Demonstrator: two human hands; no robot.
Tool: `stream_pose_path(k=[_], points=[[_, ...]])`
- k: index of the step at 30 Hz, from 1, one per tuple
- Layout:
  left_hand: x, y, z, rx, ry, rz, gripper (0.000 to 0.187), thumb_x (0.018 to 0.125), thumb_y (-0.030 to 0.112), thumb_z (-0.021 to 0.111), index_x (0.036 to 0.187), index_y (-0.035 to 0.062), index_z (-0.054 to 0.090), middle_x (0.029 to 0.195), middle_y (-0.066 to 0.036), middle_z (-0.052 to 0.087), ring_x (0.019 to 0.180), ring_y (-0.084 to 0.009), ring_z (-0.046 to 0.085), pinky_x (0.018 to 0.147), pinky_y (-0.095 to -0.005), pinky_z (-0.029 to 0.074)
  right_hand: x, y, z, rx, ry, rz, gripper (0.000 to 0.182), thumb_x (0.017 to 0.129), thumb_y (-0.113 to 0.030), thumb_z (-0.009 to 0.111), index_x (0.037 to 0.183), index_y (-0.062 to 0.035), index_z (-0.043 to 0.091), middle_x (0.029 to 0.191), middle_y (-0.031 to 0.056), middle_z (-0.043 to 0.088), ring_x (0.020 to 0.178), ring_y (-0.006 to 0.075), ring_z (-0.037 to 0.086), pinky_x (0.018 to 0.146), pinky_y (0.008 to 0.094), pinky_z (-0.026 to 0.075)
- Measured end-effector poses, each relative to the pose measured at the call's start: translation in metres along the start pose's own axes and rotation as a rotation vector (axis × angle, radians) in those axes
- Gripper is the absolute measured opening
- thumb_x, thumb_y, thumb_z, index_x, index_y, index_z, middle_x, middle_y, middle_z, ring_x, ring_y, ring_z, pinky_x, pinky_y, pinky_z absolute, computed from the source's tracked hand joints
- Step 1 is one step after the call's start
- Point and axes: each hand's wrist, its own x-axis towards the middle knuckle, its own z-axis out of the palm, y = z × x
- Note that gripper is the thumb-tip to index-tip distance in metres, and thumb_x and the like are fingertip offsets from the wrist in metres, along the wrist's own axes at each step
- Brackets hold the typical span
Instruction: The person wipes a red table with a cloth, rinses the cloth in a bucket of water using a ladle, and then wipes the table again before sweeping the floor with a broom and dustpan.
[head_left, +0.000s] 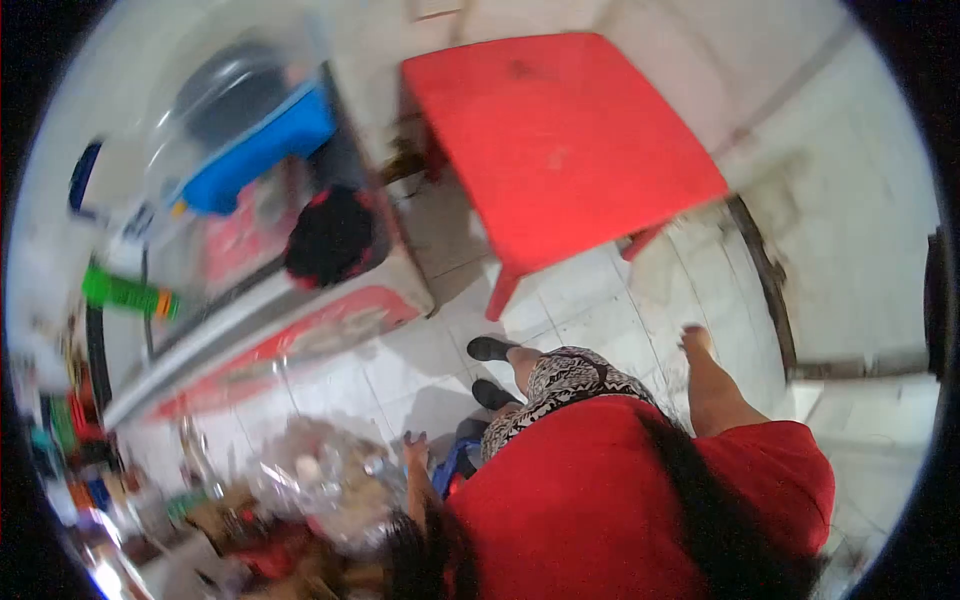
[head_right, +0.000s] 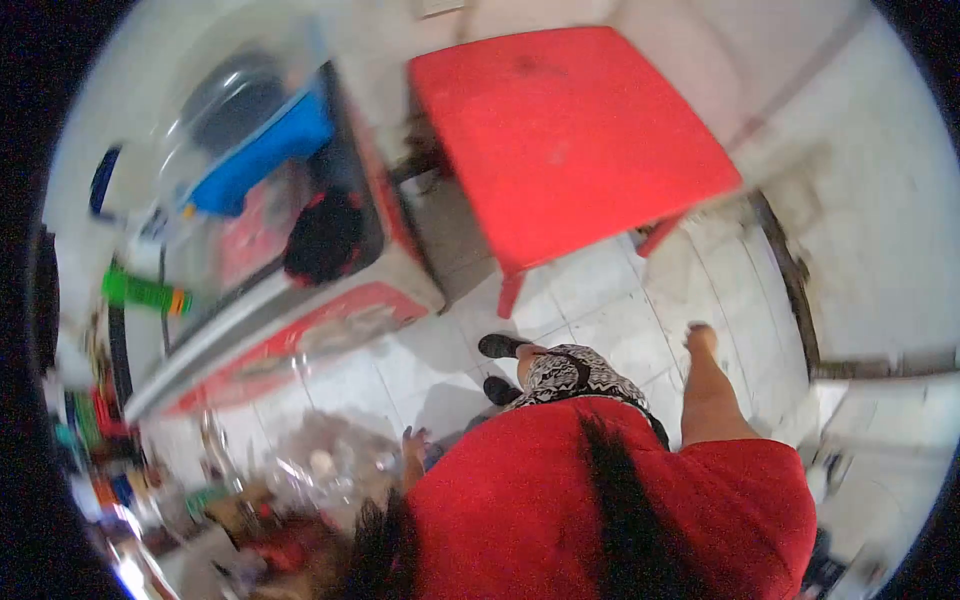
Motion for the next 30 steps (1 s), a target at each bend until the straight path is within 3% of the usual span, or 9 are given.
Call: stream_pose_path(k=[2, 7, 12, 14, 21, 24, 25, 26, 30], points=[[-0.003, 0.105, -0.004, -0.197, -0.323, -0.101, 0.049, 0.068, 0.020, 0.056, 0.109, 0.0007, 0.037, 0.087, -0.014, 0.052, 0.079, -0.0198, 0.051, 0.062, -0.0266, 0.043, -0.070, 0.044, -0.071, -0.570, 0.145, 0.124, 0.026, 0.060, -0.010, 0.059, 0.085, -0.0092, 0.057, 0.078, 0.0093, 0.058, 0.070, 0.0202, 0.056, 0.064, 0.0295, 0.046], [0.026, 0.180, 0.033, 0.068, -0.426, 0.073, 0.041, 0.073, 0.025, 0.048, 0.112, 0.0152, 0.035, 0.092, -0.005, 0.053, 0.072, -0.0187, 0.051, 0.051, -0.0304, 0.034, -0.124, 0.131, -0.106, -0.235, 0.440, 0.178, 0.031, 0.054, -0.002, 0.053, 0.084, -0.0098, 0.052, 0.076, 0.0110, 0.057, 0.073, 0.0255, 0.054, 0.063, 0.0315, 0.042], [0.008, 0.231, 0.077, 0.225, -0.534, 0.139, 0.044, 0.073, 0.028, 0.049, 0.113, 0.0152, 0.035, 0.094, -0.007, 0.053, 0.074, -0.0198, 0.051, 0.056, -0.0356, 0.033, -0.117, 0.092, -0.097, -0.208, 0.337, 0.177, 0.039, 0.052, -0.015, 0.066, 0.088, -0.0132, 0.049, 0.080, 0.0153, 0.055, 0.080, 0.0297, 0.051, 0.068, 0.0352, 0.040], [-0.019, 0.256, 0.090, 0.239, -0.488, 0.067, 0.041, 0.071, 0.012, 0.052, 0.109, 0.0044, 0.038, 0.085, -0.012, 0.053, 0.077, -0.0179, 0.050, 0.058, -0.0279, 0.043, -0.100, 0.091, -0.101, -0.194, 0.286, 0.242, 0.041, 0.051, -0.018, 0.067, 0.087, -0.0120, 0.050, 0.081, 0.0148, 0.055, 0.080, 0.0289, 0.051, 0.068, 0.0352, 0.040], [-0.050, 0.241, 0.138, 0.297, -0.516, 0.054, 0.042, 0.071, 0.021, 0.054, 0.109, 0.0084, 0.039, 0.082, -0.011, 0.056, 0.056, -0.0166, 0.052, 0.038, -0.0227, 0.034, -0.031, 0.127, -0.128, 0.113, 0.180, 0.298, 0.034, 0.058, -0.014, 0.064, 0.090, -0.0104, 0.051, 0.055, 0.0079, 0.056, 0.046, 0.0183, 0.054, 0.053, 0.0303, 0.044], [-0.081, 0.249, 0.173, 0.393, -0.560, 0.078, 0.041, 0.071, 0.020, 0.055, 0.106, 0.0049, 0.041, 0.082, -0.012, 0.055, 0.059, -0.0165, 0.053, 0.040, -0.0224, 0.038, -0.004, 0.171, -0.134, -0.088, 0.095, 0.348, 0.042, 0.059, -0.020, 0.064, 0.098, -0.0115, 0.050, 0.066, 0.0082, 0.059, 0.064, 0.0174, 0.058, 0.060, 0.0279, 0.043], [-0.086, 0.248, 0.185, 0.370, -0.584, 0.091, 0.040, 0.071, 0.019, 0.055, 0.106, 0.0034, 0.042, 0.082, -0.012, 0.055, 0.063, -0.0164, 0.053, 0.044, -0.0230, 0.040, 0.004, 0.181, -0.138, -0.188, -0.019, 0.423, 0.076, 0.054, -0.021, 0.068, 0.119, -0.0169, 0.030, 0.097, 0.0176, 0.051, 0.090, 0.0209, 0.051, 0.072, 0.0314, 0.040], [-0.098, 0.252, 0.196, 0.348, -0.606, 0.102, 0.040, 0.071, 0.018, 0.055, 0.105, 0.0020, 0.042, 0.083, -0.013, 0.054, 0.066, -0.0164, 0.053, 0.047, -0.0237, 0.042, 0.001, 0.172, -0.143, -0.192, -0.039, 0.433, 0.076, 0.054, -0.021, 0.068, 0.119, -0.0169, 0.030, 0.097, 0.0176, 0.051, 0.090, 0.0209, 0.051, 0.072, 0.0314, 0.040], [-0.129, 0.290, 0.250, 0.527, -0.640, 0.154, 0.040, 0.071, 0.017, 0.054, 0.105, 0.0003, 0.042, 0.081, -0.012, 0.053, 0.070, -0.0166, 0.052, 0.057, -0.0257, 0.044, 0.010, 0.189, -0.154, -0.455, -0.275, 0.585, 0.118, 0.045, -0.032, 0.073, 0.122, -0.0220, -0.015, 0.126, 0.0240, -0.004, 0.117, 0.0360, 0.006, 0.089, 0.0494, 0.018]])
